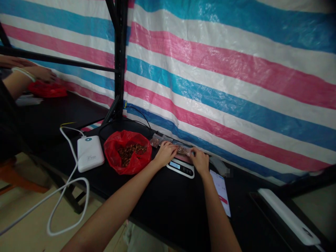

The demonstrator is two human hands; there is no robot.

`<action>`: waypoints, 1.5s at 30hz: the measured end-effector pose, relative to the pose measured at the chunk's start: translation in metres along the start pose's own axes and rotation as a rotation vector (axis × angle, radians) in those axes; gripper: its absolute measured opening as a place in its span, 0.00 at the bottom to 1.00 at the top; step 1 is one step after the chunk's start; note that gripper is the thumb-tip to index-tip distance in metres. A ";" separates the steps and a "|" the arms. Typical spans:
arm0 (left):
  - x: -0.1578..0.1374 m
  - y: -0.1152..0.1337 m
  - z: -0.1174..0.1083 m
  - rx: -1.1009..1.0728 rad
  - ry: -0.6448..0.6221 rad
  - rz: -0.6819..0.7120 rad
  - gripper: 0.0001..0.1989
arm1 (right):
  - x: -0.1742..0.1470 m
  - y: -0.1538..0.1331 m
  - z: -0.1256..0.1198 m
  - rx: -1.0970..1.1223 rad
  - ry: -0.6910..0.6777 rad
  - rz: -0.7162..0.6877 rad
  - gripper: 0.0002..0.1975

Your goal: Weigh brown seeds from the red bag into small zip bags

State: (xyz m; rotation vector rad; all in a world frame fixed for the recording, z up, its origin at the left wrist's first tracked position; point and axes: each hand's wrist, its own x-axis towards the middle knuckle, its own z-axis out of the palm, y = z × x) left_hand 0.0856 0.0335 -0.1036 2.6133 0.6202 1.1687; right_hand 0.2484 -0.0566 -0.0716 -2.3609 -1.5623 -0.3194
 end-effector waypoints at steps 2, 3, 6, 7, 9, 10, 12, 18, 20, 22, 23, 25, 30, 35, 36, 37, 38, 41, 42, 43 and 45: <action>0.000 0.000 0.000 -0.005 -0.002 0.001 0.12 | -0.001 -0.001 0.000 -0.028 0.007 -0.011 0.09; 0.000 0.000 0.000 -0.005 -0.004 0.001 0.12 | -0.001 -0.001 0.000 -0.041 0.008 -0.019 0.09; 0.000 0.001 -0.001 0.007 -0.015 -0.001 0.12 | -0.002 -0.003 -0.001 -0.063 0.015 -0.059 0.07; 0.001 0.001 -0.001 0.014 -0.018 -0.003 0.12 | -0.002 -0.004 -0.002 -0.066 0.023 -0.073 0.07; 0.001 0.002 -0.002 0.025 -0.023 -0.006 0.12 | -0.002 -0.004 -0.002 -0.061 0.034 -0.099 0.06; 0.001 0.002 -0.002 0.030 -0.026 -0.007 0.12 | -0.002 -0.004 -0.002 -0.056 0.036 -0.116 0.06; 0.001 0.003 -0.003 0.041 -0.031 -0.006 0.12 | -0.001 -0.003 -0.001 -0.048 0.025 -0.163 0.06; 0.002 0.002 -0.006 0.087 -0.047 0.014 0.12 | 0.004 -0.003 0.003 -0.059 0.005 -0.209 0.09; 0.002 0.001 -0.007 0.099 -0.042 0.023 0.12 | 0.005 -0.003 0.006 -0.025 0.022 -0.192 0.10; 0.002 0.000 -0.007 0.106 -0.034 0.029 0.11 | 0.005 -0.002 0.009 0.041 0.054 -0.170 0.10; 0.002 0.000 -0.007 0.109 -0.030 0.033 0.11 | 0.004 -0.001 0.010 0.080 0.073 -0.157 0.10; 0.002 -0.001 -0.006 0.117 -0.022 0.042 0.11 | 0.003 0.002 0.011 0.171 0.111 -0.130 0.10; 0.002 -0.001 -0.008 0.152 -0.007 0.056 0.11 | 0.004 0.018 0.006 0.390 0.201 -0.012 0.08; 0.002 -0.002 -0.012 0.167 0.003 0.035 0.11 | 0.002 0.035 0.001 0.421 0.282 0.121 0.08; 0.002 -0.003 -0.012 0.170 0.004 0.029 0.11 | 0.001 0.037 0.001 0.422 0.290 0.142 0.09; 0.002 -0.003 -0.013 0.173 0.006 0.024 0.11 | 0.000 0.039 0.001 0.425 0.295 0.157 0.09; 0.002 -0.003 -0.013 0.177 0.007 0.020 0.11 | 0.000 0.040 0.000 0.427 0.297 0.168 0.09; 0.003 -0.004 -0.014 0.186 0.012 0.014 0.11 | -0.001 0.043 -0.002 0.430 0.295 0.196 0.09; 0.003 -0.004 -0.015 0.188 0.012 0.013 0.11 | -0.001 0.044 -0.003 0.432 0.294 0.211 0.09; 0.003 -0.004 -0.014 0.190 0.011 0.011 0.11 | -0.001 0.046 -0.005 0.437 0.295 0.229 0.10; 0.003 -0.004 -0.014 0.196 0.005 0.012 0.11 | -0.002 0.051 -0.008 0.457 0.307 0.272 0.10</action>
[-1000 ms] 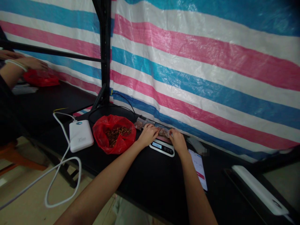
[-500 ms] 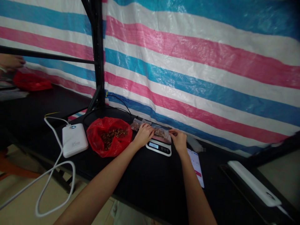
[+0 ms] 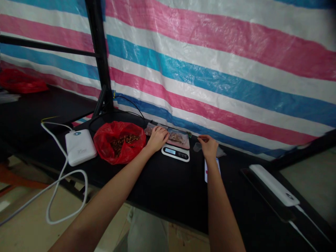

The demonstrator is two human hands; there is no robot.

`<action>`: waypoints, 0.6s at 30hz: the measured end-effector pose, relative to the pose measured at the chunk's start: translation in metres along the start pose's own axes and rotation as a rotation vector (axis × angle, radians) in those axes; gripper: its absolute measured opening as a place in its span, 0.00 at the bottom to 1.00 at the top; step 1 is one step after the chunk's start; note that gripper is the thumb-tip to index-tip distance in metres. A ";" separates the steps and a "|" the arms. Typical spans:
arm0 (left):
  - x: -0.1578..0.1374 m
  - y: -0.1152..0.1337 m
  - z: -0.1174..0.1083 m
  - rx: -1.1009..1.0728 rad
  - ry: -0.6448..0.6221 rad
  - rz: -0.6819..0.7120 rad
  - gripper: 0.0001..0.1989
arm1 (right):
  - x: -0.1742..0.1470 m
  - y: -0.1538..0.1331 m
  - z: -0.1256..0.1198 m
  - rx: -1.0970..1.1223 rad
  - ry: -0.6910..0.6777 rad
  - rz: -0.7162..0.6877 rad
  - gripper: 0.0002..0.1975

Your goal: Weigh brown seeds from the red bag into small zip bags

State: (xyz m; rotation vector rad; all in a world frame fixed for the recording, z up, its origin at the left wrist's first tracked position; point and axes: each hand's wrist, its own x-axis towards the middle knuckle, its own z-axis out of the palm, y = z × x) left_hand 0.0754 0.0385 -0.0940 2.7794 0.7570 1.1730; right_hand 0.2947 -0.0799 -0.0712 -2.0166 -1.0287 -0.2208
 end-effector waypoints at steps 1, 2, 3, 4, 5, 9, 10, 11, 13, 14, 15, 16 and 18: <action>0.000 0.000 0.000 0.002 -0.004 0.002 0.11 | 0.001 0.002 -0.002 0.011 0.015 0.024 0.10; 0.000 0.000 0.000 0.004 -0.006 0.003 0.11 | 0.002 0.004 -0.004 0.021 0.032 0.049 0.10; 0.000 0.000 0.001 0.005 -0.009 0.003 0.11 | 0.002 0.006 -0.006 0.026 0.046 0.075 0.10; 0.000 0.000 0.001 0.006 -0.011 0.002 0.11 | 0.002 0.008 -0.008 0.030 0.054 0.101 0.10; -0.001 0.000 0.001 0.007 -0.013 0.001 0.11 | 0.002 0.010 -0.009 0.030 0.052 0.126 0.09; -0.001 0.000 0.001 0.004 -0.018 -0.006 0.11 | 0.002 0.013 -0.012 0.007 -0.031 0.195 0.06; -0.001 0.000 0.001 -0.001 -0.019 -0.006 0.11 | 0.002 0.013 -0.012 -0.004 -0.054 0.202 0.06; -0.001 0.000 0.001 -0.008 -0.020 -0.007 0.11 | 0.002 0.013 -0.012 -0.012 -0.070 0.204 0.06; -0.001 0.000 0.000 -0.021 -0.028 -0.011 0.12 | 0.002 0.013 -0.011 -0.014 -0.084 0.195 0.06; -0.001 0.000 0.000 -0.025 -0.034 -0.014 0.12 | 0.002 0.013 -0.011 -0.010 -0.080 0.186 0.07; -0.001 0.000 0.000 -0.026 -0.041 -0.017 0.12 | 0.002 0.013 -0.011 -0.005 -0.073 0.179 0.08; -0.001 0.000 0.000 -0.025 -0.048 -0.020 0.12 | 0.003 0.013 -0.010 -0.001 -0.065 0.174 0.08; 0.000 0.000 0.000 -0.019 -0.056 -0.021 0.12 | 0.003 0.012 -0.011 0.001 -0.052 0.167 0.09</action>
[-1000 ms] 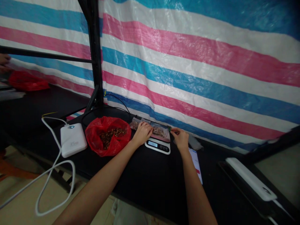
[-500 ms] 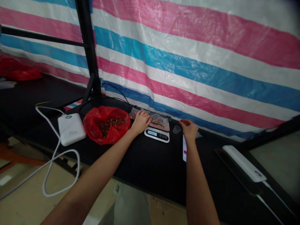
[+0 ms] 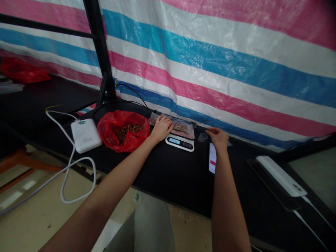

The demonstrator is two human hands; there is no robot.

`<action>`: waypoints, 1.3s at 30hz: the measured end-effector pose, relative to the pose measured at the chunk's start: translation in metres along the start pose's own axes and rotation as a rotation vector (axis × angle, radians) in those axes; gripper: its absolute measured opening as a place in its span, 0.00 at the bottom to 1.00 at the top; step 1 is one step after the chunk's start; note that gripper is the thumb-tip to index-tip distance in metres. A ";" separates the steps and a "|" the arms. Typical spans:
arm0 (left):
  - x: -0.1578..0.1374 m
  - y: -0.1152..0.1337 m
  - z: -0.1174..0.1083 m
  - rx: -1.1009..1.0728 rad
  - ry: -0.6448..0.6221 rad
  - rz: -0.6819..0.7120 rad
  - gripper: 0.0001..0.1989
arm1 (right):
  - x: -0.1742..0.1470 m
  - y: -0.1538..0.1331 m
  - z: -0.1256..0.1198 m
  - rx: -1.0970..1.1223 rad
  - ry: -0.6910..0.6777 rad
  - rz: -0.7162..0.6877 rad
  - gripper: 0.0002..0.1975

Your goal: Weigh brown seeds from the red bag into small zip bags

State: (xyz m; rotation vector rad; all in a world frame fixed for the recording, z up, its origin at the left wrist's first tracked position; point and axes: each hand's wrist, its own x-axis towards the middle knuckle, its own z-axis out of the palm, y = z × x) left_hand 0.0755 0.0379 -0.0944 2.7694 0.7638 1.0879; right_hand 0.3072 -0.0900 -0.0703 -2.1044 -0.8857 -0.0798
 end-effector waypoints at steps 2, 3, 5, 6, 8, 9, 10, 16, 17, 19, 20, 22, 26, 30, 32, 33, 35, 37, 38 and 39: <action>0.000 0.000 0.000 0.001 0.001 0.000 0.12 | -0.001 -0.002 0.000 -0.001 0.005 -0.009 0.10; 0.000 0.000 0.000 -0.002 0.006 -0.001 0.12 | -0.002 -0.003 0.000 0.000 0.005 -0.015 0.10; 0.000 0.000 0.000 -0.014 0.019 -0.003 0.12 | -0.003 -0.006 0.000 0.005 0.006 -0.033 0.10; 0.000 0.000 0.000 -0.018 0.025 -0.004 0.12 | -0.004 -0.007 0.001 0.010 0.005 -0.044 0.10; 0.000 0.000 -0.001 -0.018 0.033 -0.005 0.13 | -0.005 -0.008 0.003 0.029 0.000 -0.062 0.10; 0.001 0.000 -0.002 -0.015 0.036 -0.006 0.13 | -0.005 -0.008 0.005 0.041 -0.003 -0.064 0.10; 0.001 0.000 -0.002 -0.011 0.038 -0.007 0.13 | -0.006 -0.009 0.007 0.054 -0.006 -0.066 0.10; 0.001 0.002 -0.003 -0.029 0.060 -0.012 0.12 | -0.013 -0.021 0.019 0.161 -0.035 -0.157 0.12; 0.001 0.001 -0.003 -0.032 0.077 -0.027 0.11 | -0.015 -0.027 0.022 0.181 -0.027 -0.178 0.12; 0.002 -0.001 -0.005 -0.033 0.155 -0.119 0.11 | -0.019 -0.041 0.029 0.222 -0.014 -0.222 0.12; 0.002 -0.003 -0.006 -0.035 0.214 -0.197 0.12 | -0.021 -0.050 0.034 0.239 -0.023 -0.250 0.11; 0.002 -0.009 -0.009 -0.051 0.343 -0.371 0.12 | -0.025 -0.070 0.046 0.250 -0.090 -0.314 0.10; 0.002 -0.021 -0.014 -0.118 0.495 -0.568 0.13 | -0.037 -0.107 0.068 0.191 -0.221 -0.423 0.07; 0.002 -0.024 -0.019 -0.188 0.576 -0.619 0.13 | -0.063 -0.126 0.085 0.080 -0.400 -0.680 0.06; 0.002 -0.022 -0.021 -0.223 0.575 -0.580 0.13 | -0.078 -0.128 0.093 -0.098 -0.446 -0.844 0.06; 0.001 -0.021 -0.022 -0.232 0.562 -0.547 0.13 | -0.084 -0.127 0.097 -0.195 -0.424 -0.894 0.06; 0.000 -0.018 -0.023 -0.231 0.532 -0.489 0.13 | -0.093 -0.126 0.101 -0.337 -0.375 -0.949 0.06; -0.001 -0.018 -0.023 -0.226 0.517 -0.470 0.14 | -0.095 -0.125 0.101 -0.359 -0.377 -0.972 0.08; -0.001 -0.018 -0.023 -0.228 0.520 -0.478 0.14 | -0.095 -0.124 0.099 -0.329 -0.380 -0.973 0.09; 0.000 -0.019 -0.023 -0.235 0.529 -0.496 0.15 | -0.093 -0.124 0.095 -0.284 -0.375 -0.967 0.10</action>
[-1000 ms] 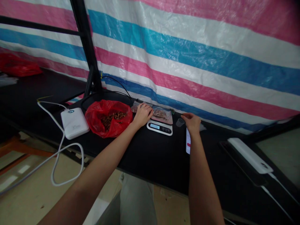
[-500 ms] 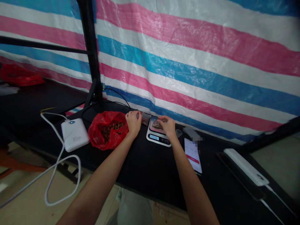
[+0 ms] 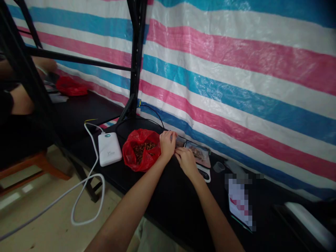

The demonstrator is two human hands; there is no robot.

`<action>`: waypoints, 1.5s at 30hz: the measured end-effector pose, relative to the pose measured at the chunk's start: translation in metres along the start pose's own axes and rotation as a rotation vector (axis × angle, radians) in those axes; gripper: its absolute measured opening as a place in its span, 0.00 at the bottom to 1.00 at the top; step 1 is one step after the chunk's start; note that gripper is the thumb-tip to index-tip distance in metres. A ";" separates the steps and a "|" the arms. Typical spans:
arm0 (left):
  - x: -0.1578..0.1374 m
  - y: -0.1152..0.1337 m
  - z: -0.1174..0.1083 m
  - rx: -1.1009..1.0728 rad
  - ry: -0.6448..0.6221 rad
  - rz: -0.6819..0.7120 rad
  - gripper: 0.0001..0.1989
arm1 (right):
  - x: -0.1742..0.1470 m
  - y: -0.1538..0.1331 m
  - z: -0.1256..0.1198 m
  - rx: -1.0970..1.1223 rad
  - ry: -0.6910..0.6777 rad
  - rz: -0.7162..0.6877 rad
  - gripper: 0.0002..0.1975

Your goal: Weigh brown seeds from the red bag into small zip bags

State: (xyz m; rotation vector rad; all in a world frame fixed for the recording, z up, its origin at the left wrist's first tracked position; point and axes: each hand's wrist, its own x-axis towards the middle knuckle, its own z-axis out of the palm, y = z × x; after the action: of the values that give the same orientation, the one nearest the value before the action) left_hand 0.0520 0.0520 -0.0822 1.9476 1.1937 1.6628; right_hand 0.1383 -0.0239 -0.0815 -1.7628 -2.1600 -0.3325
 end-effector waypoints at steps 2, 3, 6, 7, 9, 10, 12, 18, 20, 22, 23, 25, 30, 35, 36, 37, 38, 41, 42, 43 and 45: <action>0.002 -0.002 0.001 -0.016 0.027 -0.046 0.16 | -0.003 0.006 -0.008 0.073 0.075 0.033 0.12; 0.002 -0.004 0.001 -0.024 0.037 -0.063 0.16 | -0.006 0.011 -0.013 0.095 0.114 0.065 0.12; 0.004 -0.005 0.001 -0.026 0.052 -0.071 0.17 | -0.016 0.027 -0.027 0.069 0.240 0.245 0.11; 0.004 -0.005 0.001 -0.021 0.055 -0.069 0.17 | -0.020 0.033 -0.032 0.027 0.286 0.340 0.11; 0.003 -0.005 0.001 -0.011 0.062 -0.070 0.16 | -0.029 0.045 -0.038 -0.079 0.344 0.538 0.14; 0.003 -0.005 0.001 -0.008 0.062 -0.069 0.16 | -0.033 0.051 -0.041 -0.130 0.348 0.619 0.16; 0.003 -0.006 0.002 -0.010 0.053 -0.061 0.16 | -0.039 0.058 -0.044 -0.201 0.307 0.718 0.20; 0.003 -0.009 0.006 -0.063 0.059 -0.066 0.15 | -0.047 0.059 -0.043 -0.314 0.193 0.740 0.20; 0.003 -0.010 0.007 -0.084 0.062 -0.077 0.14 | -0.048 0.059 -0.042 -0.341 0.207 0.773 0.22; 0.004 -0.009 0.008 -0.117 0.064 -0.097 0.14 | -0.050 0.061 -0.039 -0.319 0.169 0.785 0.21; 0.004 -0.008 0.009 -0.144 0.065 -0.112 0.14 | -0.050 0.062 -0.038 -0.293 0.143 0.773 0.19; 0.004 -0.004 0.011 -0.243 0.063 -0.172 0.14 | -0.050 0.065 -0.033 -0.240 0.140 0.741 0.15; 0.003 0.013 0.011 -0.470 -0.053 -0.280 0.16 | -0.044 0.063 -0.033 -0.059 0.403 0.583 0.11; 0.001 0.026 0.009 -0.536 -0.310 0.005 0.10 | -0.038 0.058 -0.055 0.156 0.457 0.325 0.10; 0.000 0.026 0.011 -0.592 -0.377 0.002 0.12 | -0.038 0.059 -0.059 0.198 0.455 0.292 0.10; -0.002 0.027 0.013 -0.661 -0.458 -0.026 0.15 | -0.038 0.061 -0.062 0.247 0.459 0.266 0.09; -0.003 0.027 0.015 -0.736 -0.554 -0.065 0.18 | -0.038 0.062 -0.064 0.299 0.466 0.245 0.09; -0.006 0.029 0.021 -0.933 -0.764 -0.174 0.18 | -0.039 0.068 -0.066 0.415 0.476 0.217 0.09; -0.007 0.030 0.021 -0.973 -0.772 -0.202 0.18 | -0.039 0.069 -0.065 0.435 0.470 0.215 0.09; -0.007 0.031 0.020 -1.001 -0.753 -0.230 0.18 | -0.039 0.069 -0.065 0.449 0.463 0.216 0.09; -0.006 0.034 0.018 -1.026 -0.698 -0.272 0.18 | -0.038 0.069 -0.063 0.477 0.455 0.228 0.09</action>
State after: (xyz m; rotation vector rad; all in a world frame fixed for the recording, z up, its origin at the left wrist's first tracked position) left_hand 0.0819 0.0318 -0.0675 1.3767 0.2094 0.9621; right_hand 0.2193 -0.0681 -0.0407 -1.4665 -1.5448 -0.1263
